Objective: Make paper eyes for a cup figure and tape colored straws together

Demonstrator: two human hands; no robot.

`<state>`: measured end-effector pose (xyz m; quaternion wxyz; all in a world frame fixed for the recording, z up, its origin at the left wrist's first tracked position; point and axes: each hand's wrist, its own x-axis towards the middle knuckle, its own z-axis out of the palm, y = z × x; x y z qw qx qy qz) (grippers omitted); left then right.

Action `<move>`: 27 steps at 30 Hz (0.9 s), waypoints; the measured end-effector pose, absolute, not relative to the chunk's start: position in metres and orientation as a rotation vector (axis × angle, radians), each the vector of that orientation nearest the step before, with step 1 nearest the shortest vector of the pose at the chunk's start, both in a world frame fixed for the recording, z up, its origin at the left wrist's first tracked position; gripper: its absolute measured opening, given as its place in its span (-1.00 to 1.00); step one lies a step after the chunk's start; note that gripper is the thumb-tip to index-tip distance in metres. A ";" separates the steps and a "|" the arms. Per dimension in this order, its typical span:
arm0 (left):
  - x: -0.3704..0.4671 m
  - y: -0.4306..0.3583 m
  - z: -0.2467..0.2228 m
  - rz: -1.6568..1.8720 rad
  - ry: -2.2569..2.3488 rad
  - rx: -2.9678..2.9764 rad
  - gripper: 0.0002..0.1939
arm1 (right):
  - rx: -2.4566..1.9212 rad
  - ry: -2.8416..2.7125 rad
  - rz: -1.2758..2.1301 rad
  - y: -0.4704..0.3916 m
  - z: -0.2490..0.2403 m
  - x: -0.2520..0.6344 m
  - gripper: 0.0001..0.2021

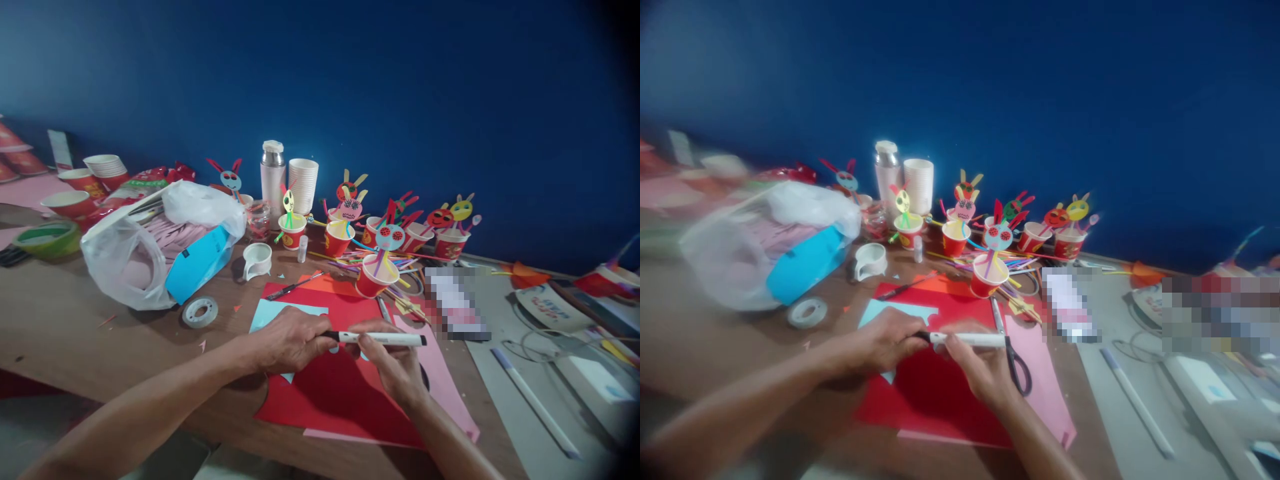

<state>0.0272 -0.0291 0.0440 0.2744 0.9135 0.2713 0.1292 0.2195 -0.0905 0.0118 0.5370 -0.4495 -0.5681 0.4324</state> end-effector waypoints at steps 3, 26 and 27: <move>0.028 -0.026 0.034 0.420 0.714 2.393 -0.69 | -1.063 -1.300 1.090 -0.087 0.011 0.218 -0.82; 0.035 -0.041 0.030 0.299 0.530 1.886 -0.65 | -1.067 -1.673 1.020 -0.096 0.009 0.205 -0.64; 0.035 -0.041 0.030 0.303 0.524 1.882 -0.66 | -1.062 -1.683 1.016 -0.097 0.011 0.204 -0.64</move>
